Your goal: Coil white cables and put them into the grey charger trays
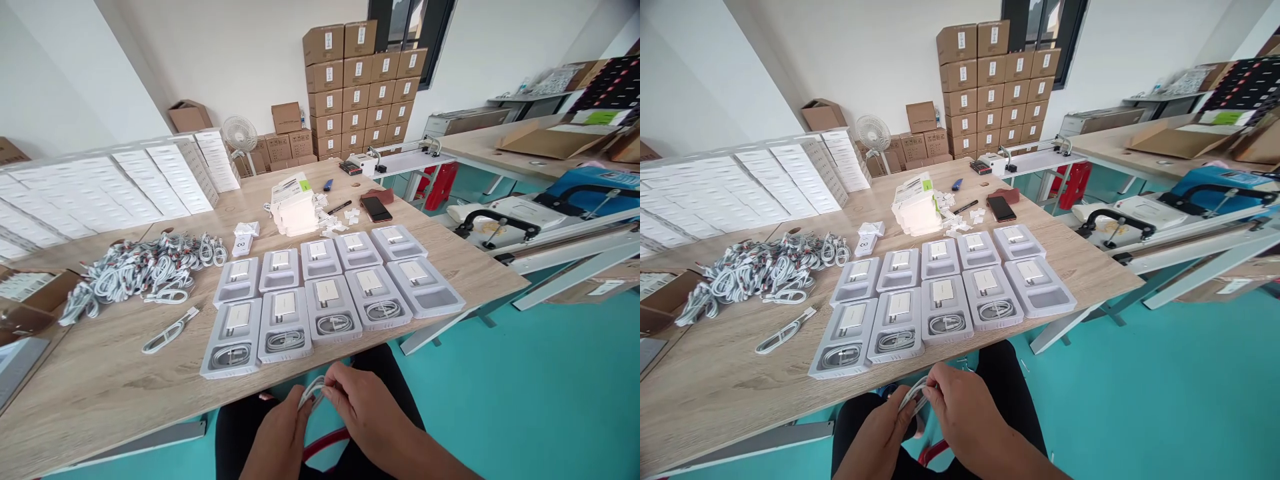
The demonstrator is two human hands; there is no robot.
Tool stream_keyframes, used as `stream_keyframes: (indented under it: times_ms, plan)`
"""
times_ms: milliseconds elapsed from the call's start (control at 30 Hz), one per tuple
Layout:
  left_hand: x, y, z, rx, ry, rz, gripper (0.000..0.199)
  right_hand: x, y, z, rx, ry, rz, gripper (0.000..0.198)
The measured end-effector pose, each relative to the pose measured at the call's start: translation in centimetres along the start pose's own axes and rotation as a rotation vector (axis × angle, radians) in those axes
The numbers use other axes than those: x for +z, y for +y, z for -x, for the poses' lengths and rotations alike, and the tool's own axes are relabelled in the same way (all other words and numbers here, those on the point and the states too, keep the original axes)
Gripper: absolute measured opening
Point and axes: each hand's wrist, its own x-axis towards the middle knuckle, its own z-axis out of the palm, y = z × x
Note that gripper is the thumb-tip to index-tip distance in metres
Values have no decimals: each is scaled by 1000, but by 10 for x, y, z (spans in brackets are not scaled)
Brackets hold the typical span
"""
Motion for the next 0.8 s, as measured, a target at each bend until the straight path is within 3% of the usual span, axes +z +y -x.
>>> stream_keyframes:
  times_ms: [133, 333, 400, 500, 567, 700, 800]
  plan:
    - [6, 4, 5, -7, -69, 72, 26, 2, -8, -1, 45, 3, -256, 24]
    - [7, 0, 11, -81, -81, 297, 41, 14, -1, 1, 119, -23, -572, 29]
    - [8, -5, 9, -119, -142, 378, 42, 18, 1, 4, 149, 2, -635, 28]
    - [9, -11, 6, -160, -237, 474, 46, 21, 4, 7, 164, 72, -611, 28]
    - [7, -11, 4, -150, -232, 493, 43, 21, 5, 7, 171, 104, -589, 28]
    - [4, -5, 3, -99, -217, 423, 28, 17, 8, 6, 257, 22, -645, 28]
    - [4, 1, 5, -102, -237, 399, 31, 11, 9, 6, 231, 130, -477, 15]
